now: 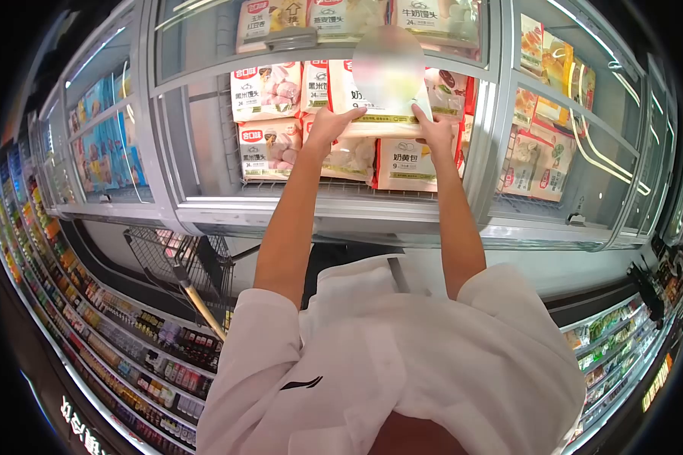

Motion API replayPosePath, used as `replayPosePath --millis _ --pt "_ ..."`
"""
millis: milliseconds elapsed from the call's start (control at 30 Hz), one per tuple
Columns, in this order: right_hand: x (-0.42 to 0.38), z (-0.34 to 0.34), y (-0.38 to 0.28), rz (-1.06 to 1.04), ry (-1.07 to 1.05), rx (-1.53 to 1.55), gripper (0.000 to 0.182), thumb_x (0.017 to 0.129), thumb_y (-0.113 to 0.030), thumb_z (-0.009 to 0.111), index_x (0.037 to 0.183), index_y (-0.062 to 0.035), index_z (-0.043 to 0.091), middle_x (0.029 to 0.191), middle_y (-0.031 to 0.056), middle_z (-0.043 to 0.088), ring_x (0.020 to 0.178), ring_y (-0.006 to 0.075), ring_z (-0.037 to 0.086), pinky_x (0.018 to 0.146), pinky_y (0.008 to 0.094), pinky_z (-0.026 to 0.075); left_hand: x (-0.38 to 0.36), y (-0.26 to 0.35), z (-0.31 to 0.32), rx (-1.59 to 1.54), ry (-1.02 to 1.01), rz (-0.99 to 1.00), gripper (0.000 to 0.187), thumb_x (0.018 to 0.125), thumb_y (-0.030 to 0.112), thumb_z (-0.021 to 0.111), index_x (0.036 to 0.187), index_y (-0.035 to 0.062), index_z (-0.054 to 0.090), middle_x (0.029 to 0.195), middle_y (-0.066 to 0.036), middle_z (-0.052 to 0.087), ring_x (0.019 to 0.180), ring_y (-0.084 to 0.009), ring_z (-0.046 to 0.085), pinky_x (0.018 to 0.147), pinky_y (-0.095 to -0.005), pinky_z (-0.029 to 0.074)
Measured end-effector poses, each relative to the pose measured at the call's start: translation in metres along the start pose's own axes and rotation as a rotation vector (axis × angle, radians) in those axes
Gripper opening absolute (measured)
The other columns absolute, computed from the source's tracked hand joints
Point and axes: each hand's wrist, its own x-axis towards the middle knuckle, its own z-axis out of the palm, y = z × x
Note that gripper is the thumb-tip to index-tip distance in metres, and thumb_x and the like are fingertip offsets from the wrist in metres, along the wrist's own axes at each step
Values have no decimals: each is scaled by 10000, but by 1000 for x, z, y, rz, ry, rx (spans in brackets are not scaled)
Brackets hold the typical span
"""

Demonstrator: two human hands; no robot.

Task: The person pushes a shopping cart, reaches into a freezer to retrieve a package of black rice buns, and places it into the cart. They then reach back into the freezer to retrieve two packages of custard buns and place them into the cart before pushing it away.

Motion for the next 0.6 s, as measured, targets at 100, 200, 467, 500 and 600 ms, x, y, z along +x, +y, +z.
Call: replayPosePath --millis 100,200,467,500,600 --pt "-49 -5 -14 37 -429 289 519 809 -461 779 1056 -19 665 906 46 669 704 96 644 488 210 486 -74 -14 -41 -71 111 47 541 791 229 817 1220 -29 611 1097 -114 702 963 -159 672 823 -288 534" --pt "-105 -2 -29 -97 -808 265 452 860 -409 738 1048 -11 633 831 31 656 602 90 598 435 226 428 -159 -42 -75 -245 144 82 465 858 230 759 1218 -27 617 1107 -122 700 965 -169 675 843 -302 535" --pt "-294 52 -90 -367 -924 -213 401 925 -406 656 1062 -30 628 743 19 622 483 87 522 366 221 352 -325 -187 -124 -368 625 266 460 979 371 579 1200 -31 610 999 -159 724 860 -218 689 792 -352 518" --pt "-316 63 -92 -432 -930 -252 391 939 -401 639 1091 -41 636 747 15 625 484 87 523 367 219 356 -345 -199 -130 -409 662 290 460 979 371 579 1200 -31 610 999 -159 724 860 -218 689 792 -352 518" --pt "-402 101 -81 -629 -945 -299 372 974 -390 593 1139 -58 625 742 6 627 485 71 527 380 212 370 -414 -240 -146 -383 931 390 443 997 340 539 1249 -24 550 1022 -218 700 902 -301 693 803 -392 520"
